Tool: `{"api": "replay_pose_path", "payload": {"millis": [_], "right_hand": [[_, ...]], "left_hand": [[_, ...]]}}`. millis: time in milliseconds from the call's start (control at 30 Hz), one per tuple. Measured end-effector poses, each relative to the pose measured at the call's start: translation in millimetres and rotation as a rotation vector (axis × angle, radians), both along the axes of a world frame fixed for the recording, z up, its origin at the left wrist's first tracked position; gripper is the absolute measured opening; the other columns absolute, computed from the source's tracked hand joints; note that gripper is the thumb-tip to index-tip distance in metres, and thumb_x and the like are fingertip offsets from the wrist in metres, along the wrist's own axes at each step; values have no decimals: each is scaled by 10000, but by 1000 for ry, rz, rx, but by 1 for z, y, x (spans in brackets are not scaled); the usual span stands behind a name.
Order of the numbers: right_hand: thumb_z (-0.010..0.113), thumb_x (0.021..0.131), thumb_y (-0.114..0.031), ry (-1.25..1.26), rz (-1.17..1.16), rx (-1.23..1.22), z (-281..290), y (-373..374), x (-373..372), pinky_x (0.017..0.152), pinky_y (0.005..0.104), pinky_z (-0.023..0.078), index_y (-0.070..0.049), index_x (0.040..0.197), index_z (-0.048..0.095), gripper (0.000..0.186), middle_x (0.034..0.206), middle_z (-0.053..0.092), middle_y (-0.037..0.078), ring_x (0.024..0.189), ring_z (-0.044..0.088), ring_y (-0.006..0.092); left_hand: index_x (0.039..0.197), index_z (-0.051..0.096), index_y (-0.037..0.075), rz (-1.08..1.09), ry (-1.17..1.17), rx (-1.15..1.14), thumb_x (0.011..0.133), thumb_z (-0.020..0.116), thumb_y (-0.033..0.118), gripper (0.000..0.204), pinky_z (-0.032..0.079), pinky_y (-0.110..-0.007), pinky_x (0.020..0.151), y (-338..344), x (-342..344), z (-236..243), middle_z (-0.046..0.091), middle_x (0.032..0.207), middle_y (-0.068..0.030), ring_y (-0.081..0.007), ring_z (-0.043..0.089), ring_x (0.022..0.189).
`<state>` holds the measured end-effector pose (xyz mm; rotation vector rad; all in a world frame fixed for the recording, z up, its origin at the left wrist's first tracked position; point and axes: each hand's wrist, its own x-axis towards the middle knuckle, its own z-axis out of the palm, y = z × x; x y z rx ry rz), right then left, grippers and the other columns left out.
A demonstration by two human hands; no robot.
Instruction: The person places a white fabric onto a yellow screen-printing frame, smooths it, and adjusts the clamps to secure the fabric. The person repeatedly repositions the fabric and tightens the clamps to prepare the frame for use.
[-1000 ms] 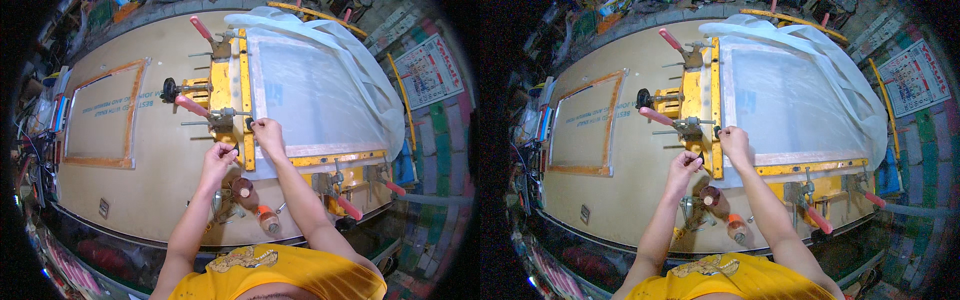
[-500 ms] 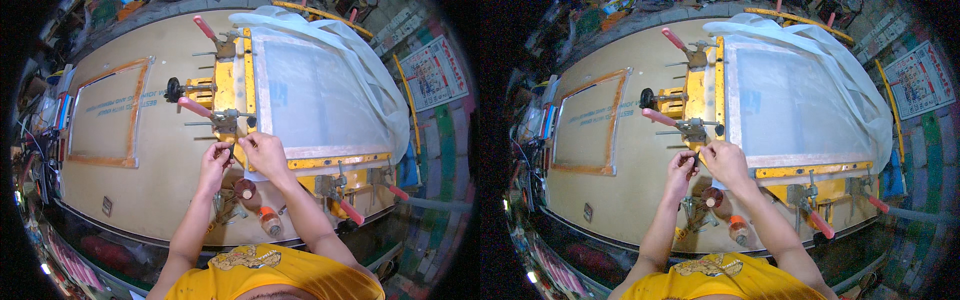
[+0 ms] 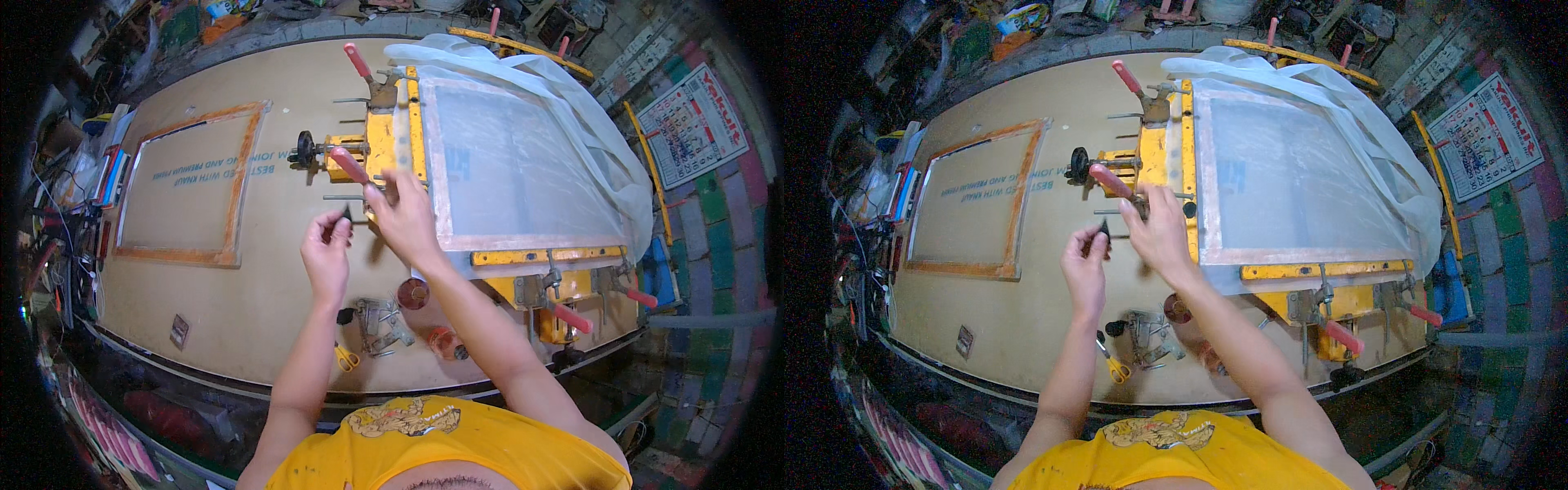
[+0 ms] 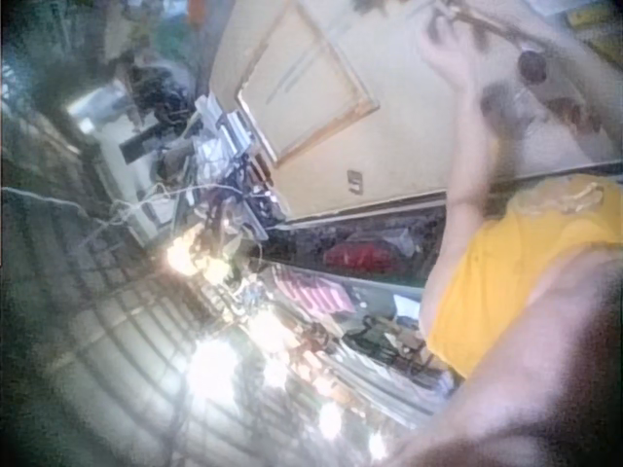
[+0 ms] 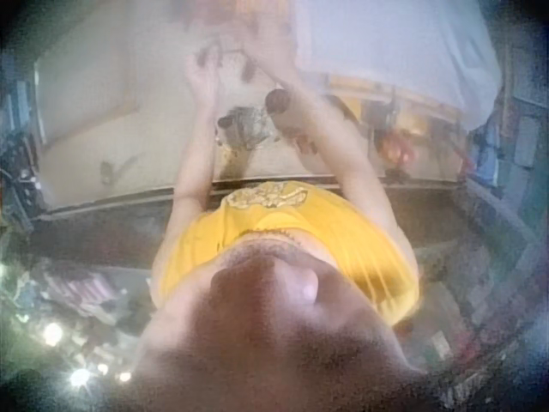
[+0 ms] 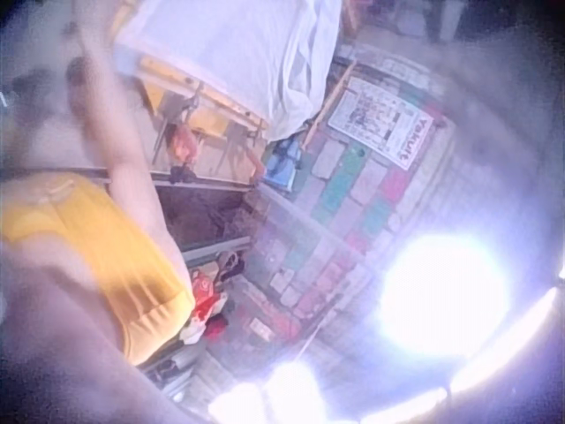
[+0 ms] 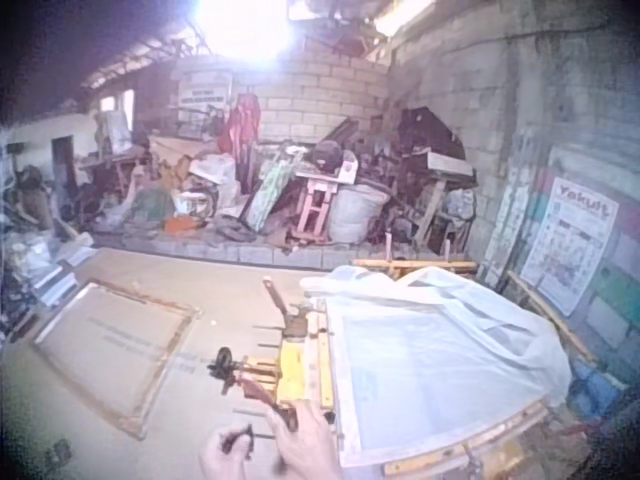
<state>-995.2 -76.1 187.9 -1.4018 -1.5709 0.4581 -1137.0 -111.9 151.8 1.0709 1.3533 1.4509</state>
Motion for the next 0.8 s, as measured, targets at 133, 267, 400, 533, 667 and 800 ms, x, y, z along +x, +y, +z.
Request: {"api": "replay_pose_path", "payload": {"millis": [133, 267, 400, 533, 667, 800], "right_hand": [[661, 961, -219, 148, 47, 64, -6, 52, -37, 903, 427, 511, 39, 1220, 596, 372, 1091, 664, 221, 1023, 645, 371], [628, 990, -196, 157, 30, 124, -34, 69, -74, 845, 454, 511, 7, 1155, 547, 274, 986, 656, 192, 940, 645, 375], [648, 952, -113, 103, -7, 148, -36, 75, -79, 758, 466, 509, -10, 1020, 499, 193, 910, 638, 175, 872, 635, 391], [693, 874, -52, 7, 264, 151, -38, 81, -87, 724, 463, 522, -5, 956, 510, 206, 882, 664, 167, 860, 657, 379], [695, 856, -46, -181, 162, 151, -45, 90, -86, 704, 465, 533, -10, 906, 516, 189, 859, 678, 165, 846, 680, 355], [625, 885, -78, -138, 242, 56, -40, 90, -92, 728, 489, 471, -41, 929, 542, 100, 862, 651, 153, 857, 648, 362]], "left_hand": [[1110, 559, 20, 76, -373, -188, 1048, 555, 122, 120, 533, -301, 809, 38, -21, -37, 606, 1041, -65, -140, 596, 955], [1176, 511, 16, 84, -695, -374, 1071, 495, 165, 183, 449, -389, 1067, 69, -36, -78, 570, 1179, -113, -211, 555, 1166], [1208, 511, -2, -99, -970, -236, 1085, 440, 163, 218, 441, -404, 1091, 88, -44, -113, 571, 1244, -121, -254, 543, 1241], [1244, 553, 2, -584, -1244, -74, 1078, 420, 127, 247, 505, -325, 950, 98, -79, -167, 630, 1194, -92, -173, 610, 1121], [1221, 604, 31, -191, -1046, -338, 1057, 434, 129, 255, 461, -201, 568, 90, -42, -108, 676, 1090, -30, -47, 601, 729], [1225, 606, 32, -421, -1072, -193, 1043, 434, 135, 271, 453, -206, 544, 91, -75, -172, 686, 1081, -14, -44, 589, 671]]}}
